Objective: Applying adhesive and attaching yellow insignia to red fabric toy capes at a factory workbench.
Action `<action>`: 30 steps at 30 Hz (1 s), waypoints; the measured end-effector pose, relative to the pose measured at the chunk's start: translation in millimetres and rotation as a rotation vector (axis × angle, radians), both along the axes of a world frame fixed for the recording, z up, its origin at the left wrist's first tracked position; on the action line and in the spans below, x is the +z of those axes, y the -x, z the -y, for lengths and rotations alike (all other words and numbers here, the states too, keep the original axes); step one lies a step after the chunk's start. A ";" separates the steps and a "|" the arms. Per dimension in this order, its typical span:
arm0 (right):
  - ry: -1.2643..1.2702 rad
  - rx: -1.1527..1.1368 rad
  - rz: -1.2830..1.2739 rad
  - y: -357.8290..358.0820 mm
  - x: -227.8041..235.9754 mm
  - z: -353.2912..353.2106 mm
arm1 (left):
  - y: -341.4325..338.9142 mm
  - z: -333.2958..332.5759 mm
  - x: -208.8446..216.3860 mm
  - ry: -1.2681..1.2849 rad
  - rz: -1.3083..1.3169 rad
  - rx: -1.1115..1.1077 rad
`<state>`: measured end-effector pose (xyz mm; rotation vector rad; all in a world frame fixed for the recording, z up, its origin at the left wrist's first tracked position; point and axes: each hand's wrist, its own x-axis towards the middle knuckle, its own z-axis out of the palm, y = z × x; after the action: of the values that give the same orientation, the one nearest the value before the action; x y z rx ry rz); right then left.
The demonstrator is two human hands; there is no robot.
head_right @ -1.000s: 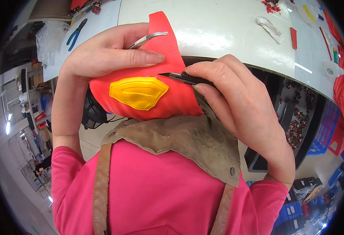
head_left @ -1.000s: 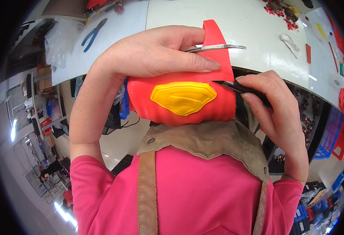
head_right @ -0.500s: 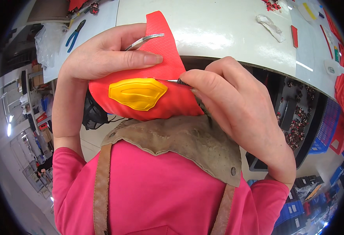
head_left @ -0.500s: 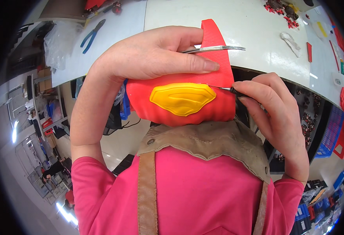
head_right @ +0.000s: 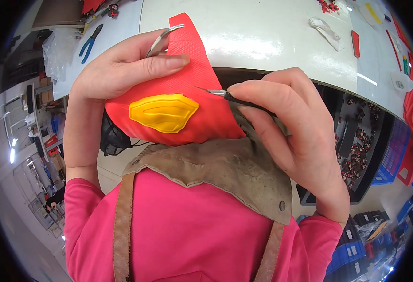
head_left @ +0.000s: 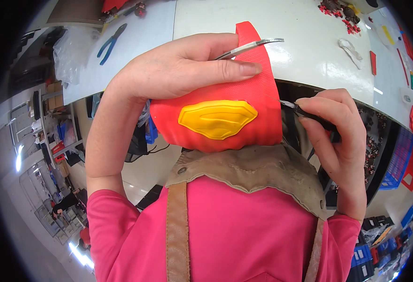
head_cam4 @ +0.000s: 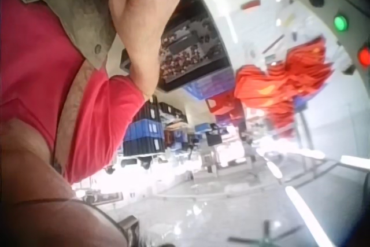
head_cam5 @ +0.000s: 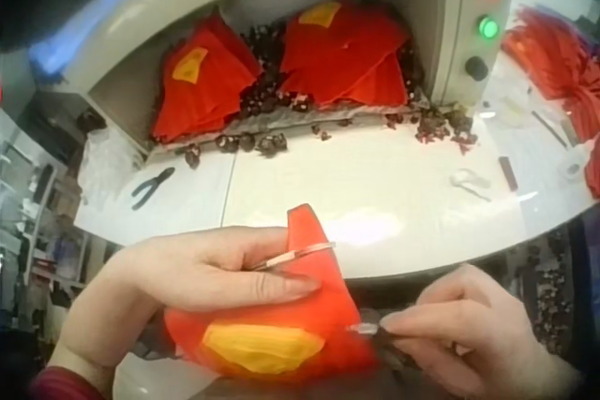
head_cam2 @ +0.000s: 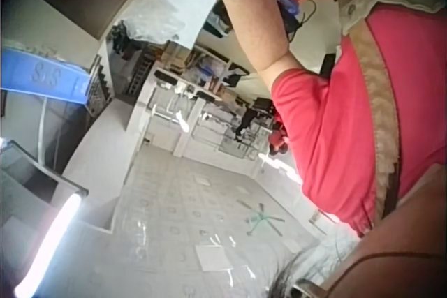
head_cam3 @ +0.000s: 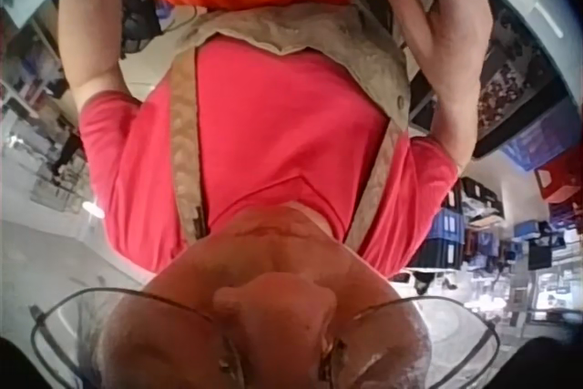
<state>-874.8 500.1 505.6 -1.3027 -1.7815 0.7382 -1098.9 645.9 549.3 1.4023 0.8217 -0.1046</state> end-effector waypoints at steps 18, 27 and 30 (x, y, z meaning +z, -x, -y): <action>0.073 0.076 0.102 12.4 0.6 -2.8 | -1.8 4.1 -2.7 -0.073 0.039 -0.003; 0.115 0.089 -0.049 8.6 -2.2 -3.3 | -3.4 4.6 2.5 -0.059 0.114 -0.012; 0.089 0.074 -0.048 8.6 -2.5 -3.5 | -2.7 3.5 2.5 -0.063 0.086 -0.002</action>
<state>-883.4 503.6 503.1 -1.2719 -1.7842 0.8915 -1096.2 642.4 551.7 1.4571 0.7575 -0.0196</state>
